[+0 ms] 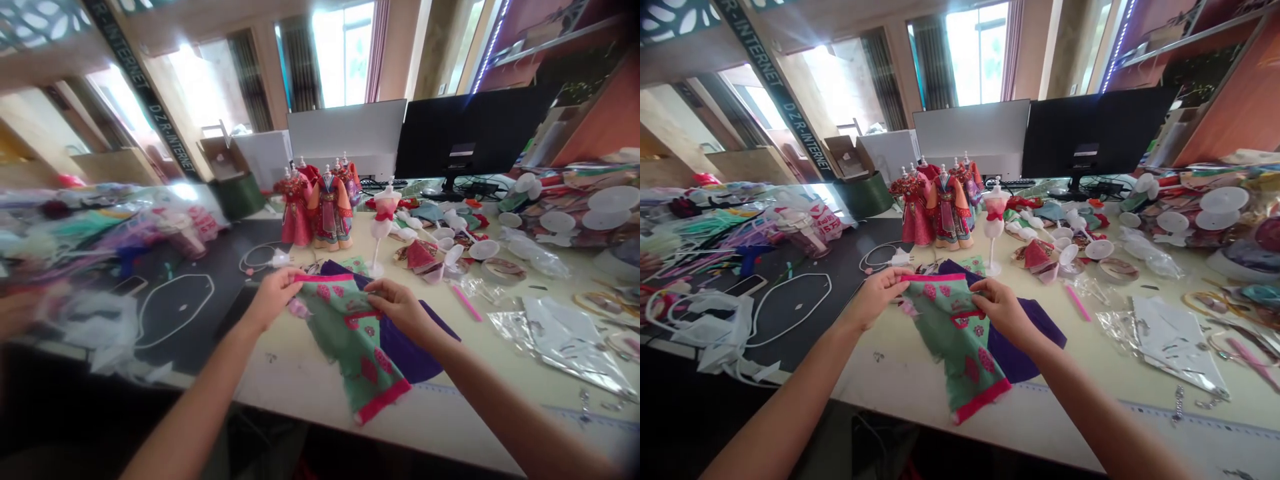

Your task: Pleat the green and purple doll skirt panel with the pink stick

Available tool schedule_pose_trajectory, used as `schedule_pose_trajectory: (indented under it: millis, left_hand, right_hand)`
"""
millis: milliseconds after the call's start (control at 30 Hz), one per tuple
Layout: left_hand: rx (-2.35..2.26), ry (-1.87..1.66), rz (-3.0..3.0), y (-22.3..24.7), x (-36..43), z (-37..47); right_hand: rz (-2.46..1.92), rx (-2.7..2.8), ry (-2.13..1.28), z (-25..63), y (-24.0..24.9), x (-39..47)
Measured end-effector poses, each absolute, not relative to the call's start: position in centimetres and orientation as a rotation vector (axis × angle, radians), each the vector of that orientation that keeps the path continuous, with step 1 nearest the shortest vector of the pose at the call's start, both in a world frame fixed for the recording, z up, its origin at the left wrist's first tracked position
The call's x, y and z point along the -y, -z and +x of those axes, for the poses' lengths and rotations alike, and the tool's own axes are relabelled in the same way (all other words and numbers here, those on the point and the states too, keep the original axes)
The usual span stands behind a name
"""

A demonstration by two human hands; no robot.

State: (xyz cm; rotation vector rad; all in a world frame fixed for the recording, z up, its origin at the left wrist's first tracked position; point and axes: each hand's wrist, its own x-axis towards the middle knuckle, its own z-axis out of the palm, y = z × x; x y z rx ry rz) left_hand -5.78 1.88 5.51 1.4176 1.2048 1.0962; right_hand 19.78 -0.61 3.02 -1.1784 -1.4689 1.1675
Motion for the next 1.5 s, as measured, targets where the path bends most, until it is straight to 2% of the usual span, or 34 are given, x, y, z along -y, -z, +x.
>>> schedule_pose_trajectory:
  millis: [167,500,600,733,867,1033,1200,1500]
  left_hand:
    - [-1.214,-1.137,1.344,-4.3,-1.1,-6.9]
    - [-1.001,-1.158,1.327,-4.1,0.4,-5.7]
    - [-0.94,-1.096,1.341,-4.4,1.2,-5.2]
    - [-0.909,-0.977,1.386,-5.3,2.3,-3.8]
    - [-0.906,-0.918,1.468,-5.8,3.2,-2.0]
    - [-0.881,-0.949,1.233,-5.0,3.4,-0.8]
    - [-0.795,-0.816,1.039,-3.1,3.3,-0.6]
    - [-0.653,-0.684,0.916,-2.2,3.2,-1.4]
  right_hand:
    - [-1.232,1.602,-1.128,19.3,-1.8,0.6]
    - [-1.224,2.104,-1.135,20.1,-3.0,5.1]
    - [-1.275,2.213,-0.957,20.6,-2.9,5.5]
    - [-1.227,2.019,-0.74,20.0,-3.2,4.9]
    - [-1.04,1.908,-0.986,18.3,-4.2,4.8]
    - [-1.105,1.787,-1.092,18.2,-4.0,5.6]
    - [-1.102,1.665,-1.274,19.2,-3.3,6.2]
    - [-1.13,1.585,-1.291,19.8,-2.8,6.5]
